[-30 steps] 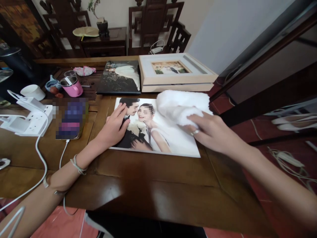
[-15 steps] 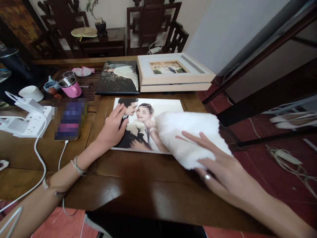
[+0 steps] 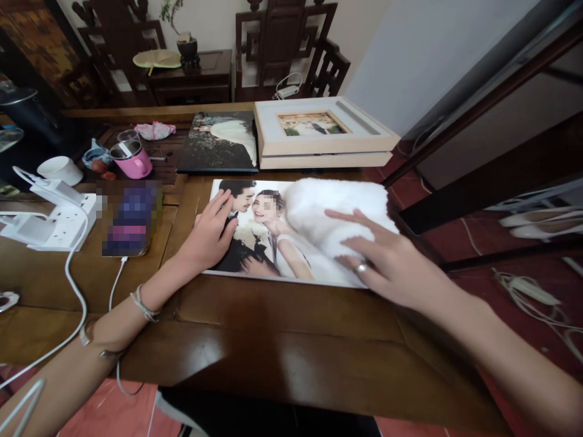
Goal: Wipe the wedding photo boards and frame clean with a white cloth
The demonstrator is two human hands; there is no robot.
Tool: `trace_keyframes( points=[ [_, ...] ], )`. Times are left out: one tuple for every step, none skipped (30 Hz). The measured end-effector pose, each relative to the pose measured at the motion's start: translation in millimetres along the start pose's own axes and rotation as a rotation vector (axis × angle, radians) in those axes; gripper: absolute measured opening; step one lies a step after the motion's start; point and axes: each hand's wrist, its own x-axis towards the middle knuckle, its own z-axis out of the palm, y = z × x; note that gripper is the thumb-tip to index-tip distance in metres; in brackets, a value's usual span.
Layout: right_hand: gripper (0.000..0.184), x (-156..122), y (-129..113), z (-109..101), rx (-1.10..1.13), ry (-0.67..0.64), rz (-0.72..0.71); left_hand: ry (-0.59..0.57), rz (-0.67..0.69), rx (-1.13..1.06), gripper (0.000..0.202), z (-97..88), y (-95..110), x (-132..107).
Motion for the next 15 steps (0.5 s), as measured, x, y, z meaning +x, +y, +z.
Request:
trace_keyframes(
  points=[
    [0.016, 5, 6, 1, -0.008, 0.000, 0.026, -0.001, 0.001, -0.001, 0.050, -0.5, 2, -4],
    [0.017, 10, 11, 2, -0.011, 0.005, 0.048, -0.001, 0.001, -0.003, 0.050, -1.2, 3, -8],
    [0.018, 15, 15, 2, -0.013, 0.012, 0.064, -0.001, 0.001, -0.005, 0.050, -2.1, 4, -11],
    [0.018, 19, 17, 3, -0.014, 0.022, 0.074, -0.002, 0.000, -0.007, 0.050, -3.0, 6, -14],
    [0.018, 21, 17, 3, -0.015, 0.026, 0.086, -0.001, -0.002, -0.009, 0.049, -3.9, 6, -15],
    [0.018, 22, 16, 3, -0.016, 0.030, 0.093, 0.000, -0.003, -0.011, 0.049, -4.5, 7, -16],
    [0.017, 22, 14, 3, -0.016, 0.036, 0.093, 0.000, -0.003, -0.012, 0.049, -4.7, 7, -15],
    [0.015, 21, 10, 3, -0.015, 0.042, 0.086, 0.001, -0.003, -0.012, 0.049, -4.6, 7, -14],
    [0.013, 18, 6, 3, -0.013, 0.047, 0.072, 0.003, -0.002, -0.012, 0.049, -4.1, 7, -11],
    [0.011, 15, 1, 3, -0.009, 0.050, 0.053, 0.006, 0.000, -0.013, 0.050, -3.2, 6, -8],
    [0.011, 10, -5, 3, -0.001, 0.052, 0.032, 0.010, 0.002, -0.013, 0.050, -2.1, 4, -4],
    [0.012, 6, -11, 2, 0.010, 0.053, 0.012, 0.015, 0.003, -0.014, 0.050, -0.9, 3, 0],
    [0.014, 1, -18, 1, 0.024, 0.048, -0.003, 0.020, 0.003, -0.015, 0.050, 0.3, 1, 4],
    [0.016, -4, -24, 0, 0.040, 0.041, -0.015, 0.024, 0.003, -0.015, 0.050, 1.3, -2, 8],
    [0.019, -9, -30, -2, 0.057, 0.036, -0.025, 0.026, 0.003, -0.016, 0.050, 2.0, -4, 12]
  ],
)
